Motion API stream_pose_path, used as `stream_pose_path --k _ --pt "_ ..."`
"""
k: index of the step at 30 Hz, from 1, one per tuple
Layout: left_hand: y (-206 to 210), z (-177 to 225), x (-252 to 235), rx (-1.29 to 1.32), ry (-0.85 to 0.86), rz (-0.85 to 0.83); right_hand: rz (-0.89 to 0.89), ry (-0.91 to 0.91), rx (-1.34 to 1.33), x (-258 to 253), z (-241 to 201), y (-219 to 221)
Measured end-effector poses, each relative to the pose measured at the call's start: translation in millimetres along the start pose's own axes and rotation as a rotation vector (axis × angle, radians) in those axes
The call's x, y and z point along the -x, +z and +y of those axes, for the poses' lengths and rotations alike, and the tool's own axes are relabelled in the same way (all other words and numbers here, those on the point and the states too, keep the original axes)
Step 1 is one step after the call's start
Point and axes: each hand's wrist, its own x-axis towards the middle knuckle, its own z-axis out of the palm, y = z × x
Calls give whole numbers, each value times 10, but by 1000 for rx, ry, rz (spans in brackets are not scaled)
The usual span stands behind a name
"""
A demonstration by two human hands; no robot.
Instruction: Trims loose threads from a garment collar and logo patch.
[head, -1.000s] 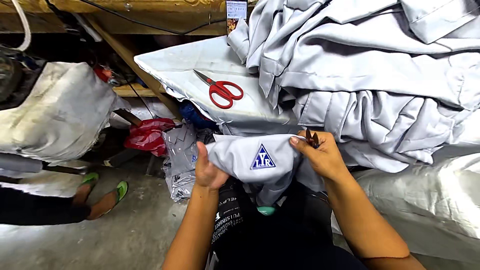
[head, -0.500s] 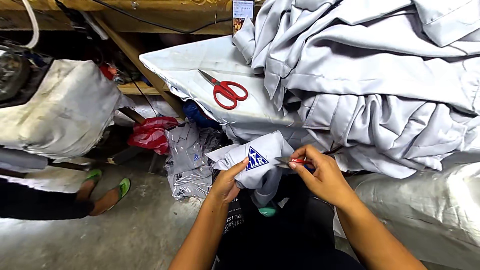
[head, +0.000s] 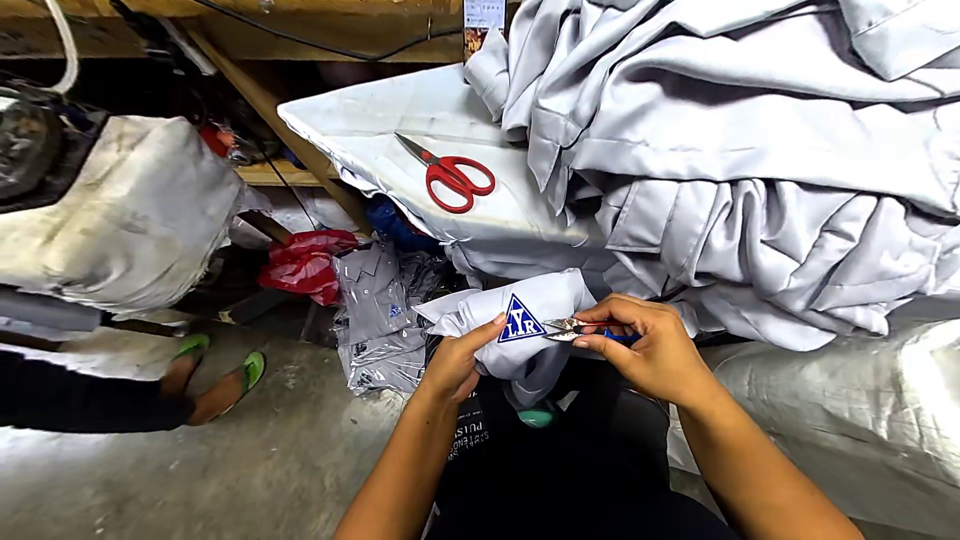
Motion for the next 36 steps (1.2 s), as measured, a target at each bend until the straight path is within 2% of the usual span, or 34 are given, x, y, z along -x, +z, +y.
stream_pose_path --k 14,23,30,33,36 --pt "-34 -10 -1 28 6 -77 -11 -77 -34 1 28 -16" --pt "-59 -47 -19 58 -45 -94 -5 -264 143 -13 56 -41" --pt "-79 -79 -42 75 -80 -100 -30 -293 119 -30 117 -48" --pt "-85 -85 -44 88 -65 -111 -51 -252 67 -40 122 -61" --pt "-90 -79 -28 69 -45 -118 3 -206 33 -30 121 -24"
